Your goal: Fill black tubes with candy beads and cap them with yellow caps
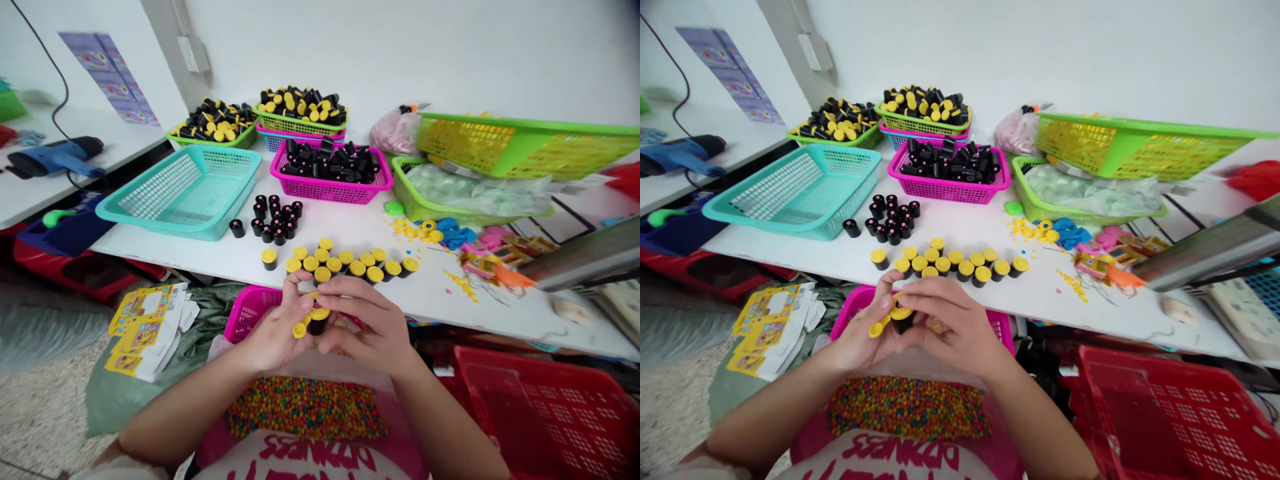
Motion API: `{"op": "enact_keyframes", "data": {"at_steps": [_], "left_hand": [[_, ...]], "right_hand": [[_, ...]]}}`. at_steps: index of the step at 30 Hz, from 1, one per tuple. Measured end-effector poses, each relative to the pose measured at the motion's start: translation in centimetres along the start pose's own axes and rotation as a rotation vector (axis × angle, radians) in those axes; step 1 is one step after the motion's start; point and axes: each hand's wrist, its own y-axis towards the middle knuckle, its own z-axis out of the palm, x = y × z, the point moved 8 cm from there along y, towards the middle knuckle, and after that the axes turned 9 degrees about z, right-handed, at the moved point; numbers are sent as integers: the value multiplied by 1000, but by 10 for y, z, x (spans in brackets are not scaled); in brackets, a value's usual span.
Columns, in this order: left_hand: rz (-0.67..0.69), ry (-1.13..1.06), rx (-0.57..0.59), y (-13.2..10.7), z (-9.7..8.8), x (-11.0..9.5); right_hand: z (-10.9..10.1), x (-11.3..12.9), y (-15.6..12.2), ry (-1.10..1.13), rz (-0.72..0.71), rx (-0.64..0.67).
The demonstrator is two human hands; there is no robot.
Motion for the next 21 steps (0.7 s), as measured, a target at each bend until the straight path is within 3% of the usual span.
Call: {"op": "enact_keyframes", "data": {"at_steps": [3,9,15,19,21], "left_hand": [[-70,-158,-10,1,8,4],[-250,-368,-81,-5,24,12],[-311,-457,-94,-8,34,12],[-279,-378,-70,-7,31,13],[-160,-274,-86,-7,20,11]], "right_hand": [[10,0,-5,-52,0,67],[11,8,-11,-48,30,-62],[11,13,-13,-53,43,-65],[13,13,-12,-48,84,-28],[14,12,-10,-56,118,-3]]}}
